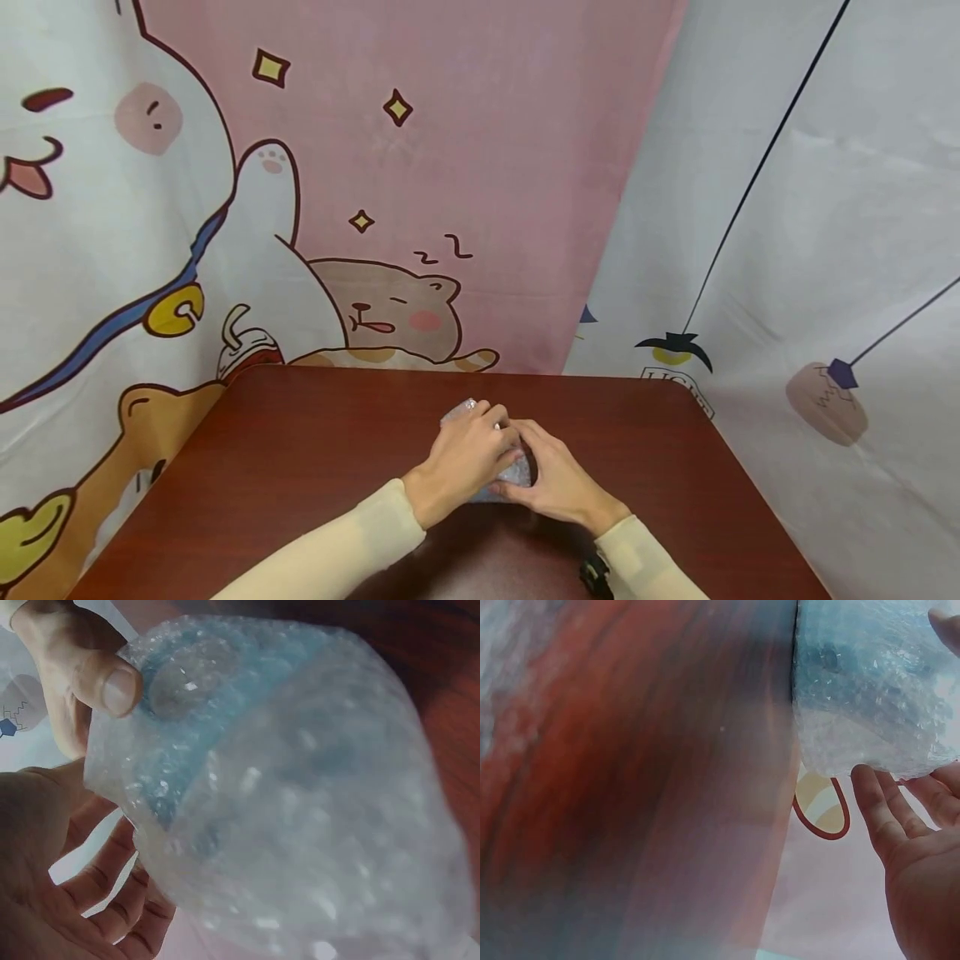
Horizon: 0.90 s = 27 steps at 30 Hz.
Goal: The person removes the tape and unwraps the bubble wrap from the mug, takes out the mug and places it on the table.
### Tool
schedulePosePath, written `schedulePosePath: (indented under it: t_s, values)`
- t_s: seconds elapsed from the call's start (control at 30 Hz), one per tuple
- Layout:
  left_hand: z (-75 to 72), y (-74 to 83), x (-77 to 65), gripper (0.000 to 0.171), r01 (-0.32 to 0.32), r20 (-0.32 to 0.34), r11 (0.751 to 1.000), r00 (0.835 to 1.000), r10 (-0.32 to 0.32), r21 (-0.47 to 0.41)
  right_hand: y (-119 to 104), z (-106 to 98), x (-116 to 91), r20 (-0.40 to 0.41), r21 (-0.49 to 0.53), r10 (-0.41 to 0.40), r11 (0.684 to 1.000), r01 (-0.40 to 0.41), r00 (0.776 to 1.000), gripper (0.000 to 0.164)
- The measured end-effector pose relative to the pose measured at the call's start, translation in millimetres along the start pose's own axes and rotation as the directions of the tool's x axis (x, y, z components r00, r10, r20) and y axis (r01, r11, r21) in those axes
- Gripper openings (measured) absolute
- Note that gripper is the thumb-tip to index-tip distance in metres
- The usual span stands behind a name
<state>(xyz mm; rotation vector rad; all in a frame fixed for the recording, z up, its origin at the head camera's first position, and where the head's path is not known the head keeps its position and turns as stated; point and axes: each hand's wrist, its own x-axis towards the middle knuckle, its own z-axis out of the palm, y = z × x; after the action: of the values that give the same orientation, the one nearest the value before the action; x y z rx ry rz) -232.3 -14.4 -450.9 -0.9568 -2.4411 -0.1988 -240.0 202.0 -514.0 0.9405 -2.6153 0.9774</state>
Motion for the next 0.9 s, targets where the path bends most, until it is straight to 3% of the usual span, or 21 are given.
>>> schedulePosePath:
  t_s: [0.23,0.43,0.63,0.9]
  values:
    - [-2.2,3.7,3.8,0.015,0.083,0.05,0.99,0.996,-0.078,-0.116,3.1,0.4,0.0,0.008,0.013,0.011,1.0,-0.011,1.0,0.077]
    - [-5.7,3.0,7.9,0.01,0.099,0.076,0.978,0.993,-0.087,-0.182,3.3,-1.2,0.2,0.005,0.01,-0.006,1.0,0.006,1.0,0.073]
    - [-12.8,-5.9,14.4,0.012,0.082,0.146,0.972,0.988,-0.05,-0.221,5.3,-4.2,-1.2,0.034,0.017,0.017,1.0,-0.017,0.999,0.085]
    - [-29.0,-26.5,16.4,0.019,0.012,0.286,0.974,0.957,0.055,-0.227,7.9,-4.2,-1.6,0.075,0.024,0.076,0.997,-0.078,0.994,0.098]
